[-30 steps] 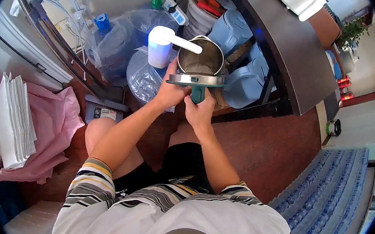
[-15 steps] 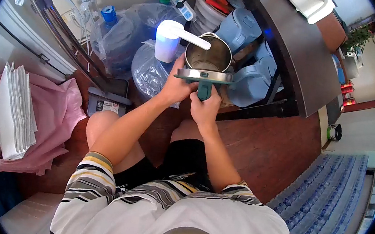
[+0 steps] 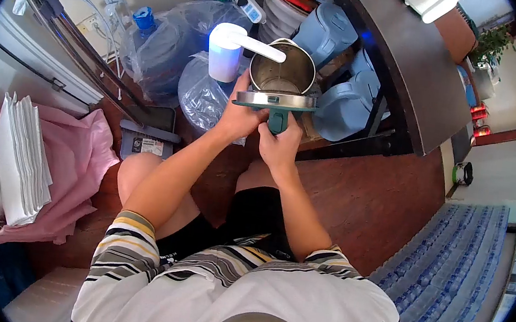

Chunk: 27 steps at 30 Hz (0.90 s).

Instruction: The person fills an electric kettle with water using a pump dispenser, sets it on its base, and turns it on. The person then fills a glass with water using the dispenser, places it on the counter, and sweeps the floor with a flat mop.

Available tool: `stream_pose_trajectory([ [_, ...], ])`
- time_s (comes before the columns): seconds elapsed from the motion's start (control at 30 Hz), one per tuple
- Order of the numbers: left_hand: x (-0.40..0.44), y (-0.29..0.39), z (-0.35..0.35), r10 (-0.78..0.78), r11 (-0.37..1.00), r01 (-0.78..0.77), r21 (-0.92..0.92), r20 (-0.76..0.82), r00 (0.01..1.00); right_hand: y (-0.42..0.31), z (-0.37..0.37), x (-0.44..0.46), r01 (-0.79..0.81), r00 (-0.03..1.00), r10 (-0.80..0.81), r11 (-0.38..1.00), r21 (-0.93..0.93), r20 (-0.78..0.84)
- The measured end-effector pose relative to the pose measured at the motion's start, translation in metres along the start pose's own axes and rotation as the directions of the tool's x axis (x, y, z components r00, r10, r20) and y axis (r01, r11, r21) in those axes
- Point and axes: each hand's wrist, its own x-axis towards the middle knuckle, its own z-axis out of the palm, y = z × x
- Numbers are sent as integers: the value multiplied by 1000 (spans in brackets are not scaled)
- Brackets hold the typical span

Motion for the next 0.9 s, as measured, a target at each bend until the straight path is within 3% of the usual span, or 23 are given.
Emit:
stream_pose_trajectory([
  [0.43, 0, 1, 1, -75, 993, 76, -92, 17, 997, 0, 1, -1, 17, 1000, -17, 999, 34, -20],
  [0.9, -1, -1, 3, -122, 990, 123, -72, 17, 992, 7, -1, -3, 27, 999, -26, 1000, 6, -32],
])
